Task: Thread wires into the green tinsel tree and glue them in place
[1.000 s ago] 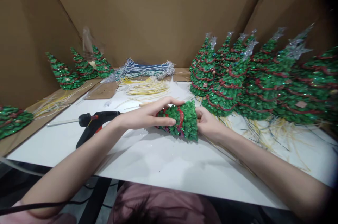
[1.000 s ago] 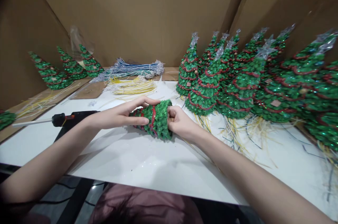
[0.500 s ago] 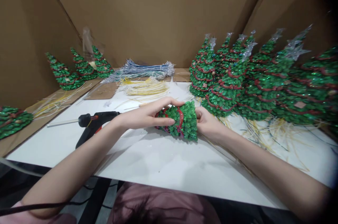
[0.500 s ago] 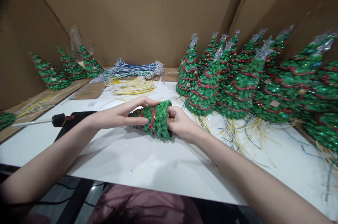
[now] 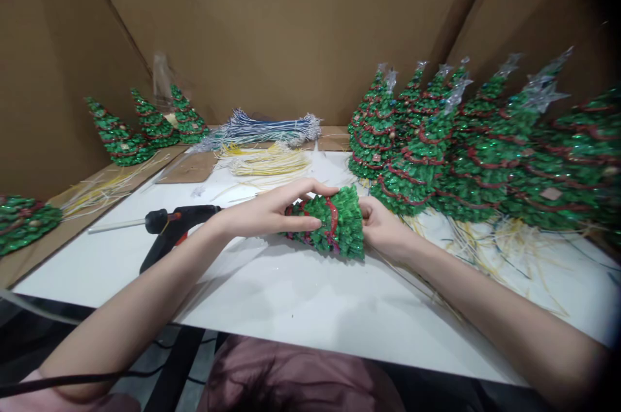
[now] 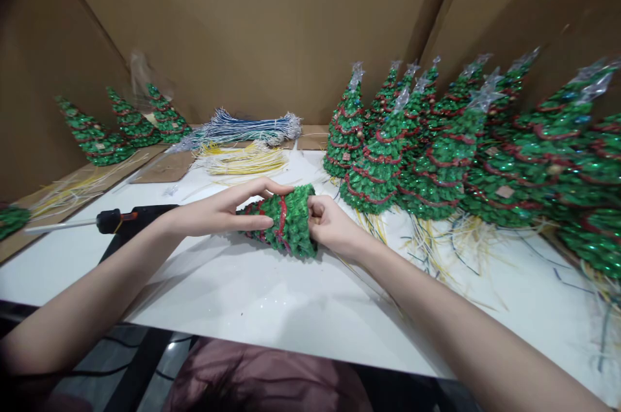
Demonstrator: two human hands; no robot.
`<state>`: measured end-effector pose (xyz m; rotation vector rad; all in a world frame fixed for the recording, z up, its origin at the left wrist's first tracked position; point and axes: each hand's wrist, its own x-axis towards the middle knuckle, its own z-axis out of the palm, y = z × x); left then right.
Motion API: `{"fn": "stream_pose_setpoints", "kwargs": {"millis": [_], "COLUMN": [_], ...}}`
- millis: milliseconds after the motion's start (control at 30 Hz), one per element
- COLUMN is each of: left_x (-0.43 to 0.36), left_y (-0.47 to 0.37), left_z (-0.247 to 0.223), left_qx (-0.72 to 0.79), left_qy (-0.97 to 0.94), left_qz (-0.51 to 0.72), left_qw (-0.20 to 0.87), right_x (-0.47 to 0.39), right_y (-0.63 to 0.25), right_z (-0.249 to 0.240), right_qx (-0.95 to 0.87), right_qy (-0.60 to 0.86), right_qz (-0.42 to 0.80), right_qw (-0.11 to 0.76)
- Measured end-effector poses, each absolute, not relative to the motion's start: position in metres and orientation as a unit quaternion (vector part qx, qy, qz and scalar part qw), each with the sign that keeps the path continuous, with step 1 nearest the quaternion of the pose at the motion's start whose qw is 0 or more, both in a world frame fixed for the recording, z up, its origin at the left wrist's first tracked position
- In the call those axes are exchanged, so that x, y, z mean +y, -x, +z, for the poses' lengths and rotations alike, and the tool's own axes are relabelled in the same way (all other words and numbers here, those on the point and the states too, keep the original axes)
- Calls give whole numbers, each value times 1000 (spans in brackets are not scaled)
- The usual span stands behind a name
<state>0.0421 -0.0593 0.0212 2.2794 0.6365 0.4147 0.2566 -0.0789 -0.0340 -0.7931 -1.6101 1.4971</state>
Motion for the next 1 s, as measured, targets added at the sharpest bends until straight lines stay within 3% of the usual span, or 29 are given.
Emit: {"fn": "stream_pose_setpoints", "kwargs": {"millis": [567, 833, 1000], "left_x": [-58, -56, -58], "left_y": [-42, -41, -43], "left_z": [21, 19, 21], "left_qx": [250, 258, 267], "left_qy": [-891, -884, -885], "left_qz": [153, 154, 166], "left_qw": [347, 357, 343], "right_x": [-79, -85, -82], "right_y": [-258, -268, -277], "right_z": [-35, -17, -9], "right_qx": [-630, -550, -621], "right_qy": [325, 313, 319], "right_qz": [590, 668, 633], "right_qw": [387, 390, 335]}}
